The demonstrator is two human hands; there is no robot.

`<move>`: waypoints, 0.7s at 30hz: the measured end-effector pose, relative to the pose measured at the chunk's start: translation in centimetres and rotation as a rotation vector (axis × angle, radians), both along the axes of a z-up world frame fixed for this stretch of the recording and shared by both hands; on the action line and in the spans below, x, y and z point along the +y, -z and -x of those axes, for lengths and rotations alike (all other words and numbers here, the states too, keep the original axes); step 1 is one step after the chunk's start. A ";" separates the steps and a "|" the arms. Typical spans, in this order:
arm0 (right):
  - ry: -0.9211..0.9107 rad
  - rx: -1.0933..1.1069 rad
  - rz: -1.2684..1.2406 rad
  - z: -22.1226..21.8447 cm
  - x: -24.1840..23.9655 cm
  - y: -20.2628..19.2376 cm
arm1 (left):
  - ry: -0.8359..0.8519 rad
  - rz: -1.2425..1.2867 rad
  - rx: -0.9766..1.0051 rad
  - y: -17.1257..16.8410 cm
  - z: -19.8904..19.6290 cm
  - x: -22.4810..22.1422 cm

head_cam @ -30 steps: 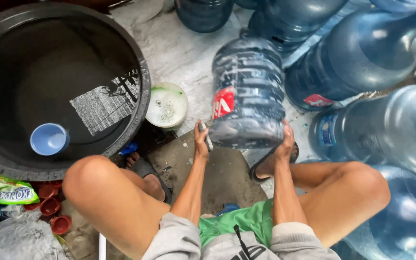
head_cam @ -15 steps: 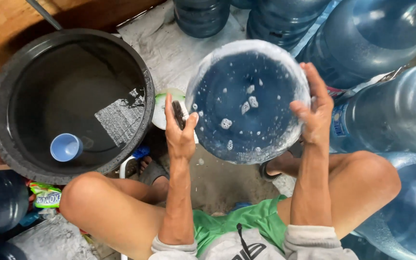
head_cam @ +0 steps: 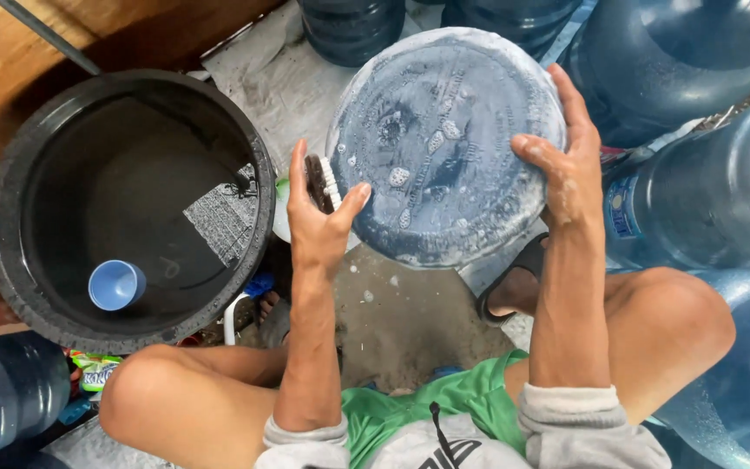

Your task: Scrubbing the exterior of a large plastic water jug with a sponge and soapy water

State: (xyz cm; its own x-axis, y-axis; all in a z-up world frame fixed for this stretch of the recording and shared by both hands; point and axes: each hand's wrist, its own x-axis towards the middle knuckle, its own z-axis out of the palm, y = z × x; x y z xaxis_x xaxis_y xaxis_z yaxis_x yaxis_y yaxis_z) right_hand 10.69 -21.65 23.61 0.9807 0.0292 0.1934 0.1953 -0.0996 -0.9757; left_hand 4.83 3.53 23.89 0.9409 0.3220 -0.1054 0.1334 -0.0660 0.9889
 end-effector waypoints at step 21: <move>0.238 0.299 -0.423 1.0 0.1 1.4 | 0.892 -0.954 -0.091 -7.2 -1.5 -4.4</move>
State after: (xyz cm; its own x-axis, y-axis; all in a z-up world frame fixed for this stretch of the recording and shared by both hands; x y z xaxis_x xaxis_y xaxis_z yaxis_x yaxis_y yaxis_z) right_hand 9.66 -21.59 22.23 0.9645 -0.2191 -0.1474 -0.0759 0.3043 -0.9495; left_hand 6.32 -0.91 31.10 0.8597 -0.4991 -0.1089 -0.3837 -0.7715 0.5075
